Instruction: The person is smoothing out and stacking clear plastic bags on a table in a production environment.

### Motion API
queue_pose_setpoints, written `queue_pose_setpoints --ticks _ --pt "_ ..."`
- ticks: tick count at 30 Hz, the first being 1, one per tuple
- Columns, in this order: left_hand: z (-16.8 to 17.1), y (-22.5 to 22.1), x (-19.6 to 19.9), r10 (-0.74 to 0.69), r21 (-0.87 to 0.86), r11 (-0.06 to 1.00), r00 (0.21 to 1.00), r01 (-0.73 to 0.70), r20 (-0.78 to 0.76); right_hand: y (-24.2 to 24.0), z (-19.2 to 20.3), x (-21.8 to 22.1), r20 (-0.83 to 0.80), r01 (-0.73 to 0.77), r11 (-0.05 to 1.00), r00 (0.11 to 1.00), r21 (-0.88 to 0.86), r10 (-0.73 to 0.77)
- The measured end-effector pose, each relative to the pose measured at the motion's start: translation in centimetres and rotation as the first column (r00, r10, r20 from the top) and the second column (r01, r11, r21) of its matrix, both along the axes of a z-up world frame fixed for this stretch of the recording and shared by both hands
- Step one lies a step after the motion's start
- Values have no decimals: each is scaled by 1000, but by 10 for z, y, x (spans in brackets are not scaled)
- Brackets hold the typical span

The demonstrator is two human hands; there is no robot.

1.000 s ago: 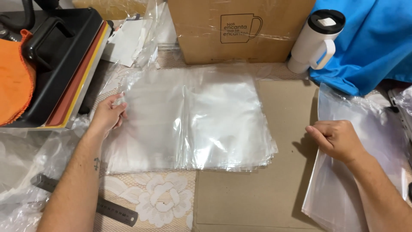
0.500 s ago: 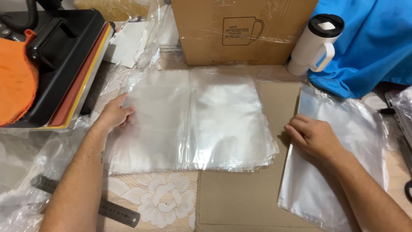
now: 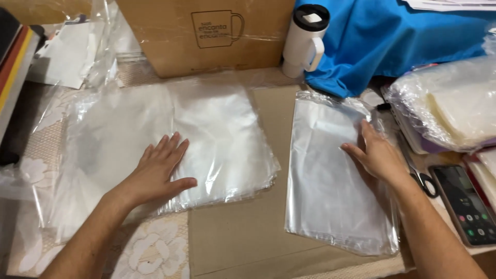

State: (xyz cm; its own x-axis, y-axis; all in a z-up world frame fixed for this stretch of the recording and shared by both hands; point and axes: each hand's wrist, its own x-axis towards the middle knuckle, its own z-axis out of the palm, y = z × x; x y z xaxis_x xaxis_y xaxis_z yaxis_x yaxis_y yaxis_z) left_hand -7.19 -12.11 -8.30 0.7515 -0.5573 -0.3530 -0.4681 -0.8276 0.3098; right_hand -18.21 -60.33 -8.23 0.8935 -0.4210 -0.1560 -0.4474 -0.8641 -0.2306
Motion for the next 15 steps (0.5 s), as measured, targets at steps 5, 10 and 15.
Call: queue_pose_setpoints --ticks 5,10,15 --pt "2 0 3 38 -3 999 999 -38 -13 -4 5 -1 43 -10 999 999 35 8" --pt "8 0 1 46 -4 999 999 -46 -9 -5 3 -1 24 -29 999 999 45 28" --pt "12 -12 -11 20 -220 975 983 22 185 -12 -34 -11 278 41 999 960 -29 -31"
